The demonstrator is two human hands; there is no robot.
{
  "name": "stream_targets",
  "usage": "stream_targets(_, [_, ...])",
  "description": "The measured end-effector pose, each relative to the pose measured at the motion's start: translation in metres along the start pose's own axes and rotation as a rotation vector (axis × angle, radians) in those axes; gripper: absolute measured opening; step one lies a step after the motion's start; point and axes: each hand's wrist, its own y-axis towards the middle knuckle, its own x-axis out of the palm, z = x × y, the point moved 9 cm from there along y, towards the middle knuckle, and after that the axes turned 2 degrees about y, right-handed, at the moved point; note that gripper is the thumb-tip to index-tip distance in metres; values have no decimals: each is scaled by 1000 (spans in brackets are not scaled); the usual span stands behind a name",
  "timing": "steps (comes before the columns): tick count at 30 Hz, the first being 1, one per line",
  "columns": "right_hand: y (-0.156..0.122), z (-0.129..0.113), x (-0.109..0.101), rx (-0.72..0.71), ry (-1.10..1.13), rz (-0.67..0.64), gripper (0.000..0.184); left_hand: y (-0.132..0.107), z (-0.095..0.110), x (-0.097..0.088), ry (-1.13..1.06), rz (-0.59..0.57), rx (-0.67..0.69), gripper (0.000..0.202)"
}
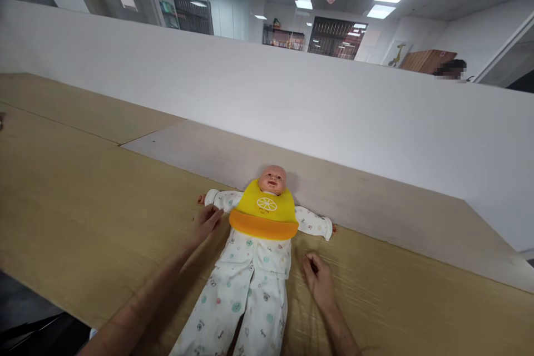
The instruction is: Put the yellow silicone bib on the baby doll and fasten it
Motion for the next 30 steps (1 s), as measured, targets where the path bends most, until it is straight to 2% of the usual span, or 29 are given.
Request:
stream_targets(5, [0, 2, -7, -7, 19, 29, 30, 45, 20, 10, 158, 135, 91, 6])
stream_targets(8, [-2, 0, -7, -52, -8, 31, 28, 73, 19, 20, 243, 186, 38, 20])
stream_targets(11, [-1, -2, -5, -84, -35, 17, 26, 104, 17, 41, 226, 138, -7, 28])
stream_targets(15, [0, -2, -4, -91, -67, 25, 28, 137, 9, 71, 189, 25, -85, 26])
stream_targets(19, [0, 2, -5, -92, -82, 36, 29, 149, 2, 97, 97, -107, -100, 17])
stream_targets(22, [8, 5, -13, -43, 8, 65, 29, 149, -1, 109, 8, -186, -80, 23])
stream_targets(24, [23, 3, -18, 5, 74, 61, 31, 149, -2, 113, -36, -218, -60, 26])
stream_targets(26, [51, -6, -21, 30, 97, 39, 32, 149, -2, 116, -58, -238, -36, 25])
stream_targets(28, [92, -20, -19, 9, 84, 17, 32, 150, -1, 117, -58, -243, -9, 23])
stream_targets(30, [141, -36, -11, -72, -61, -12, 33, 152, -1, 116, -41, -236, 18, 23])
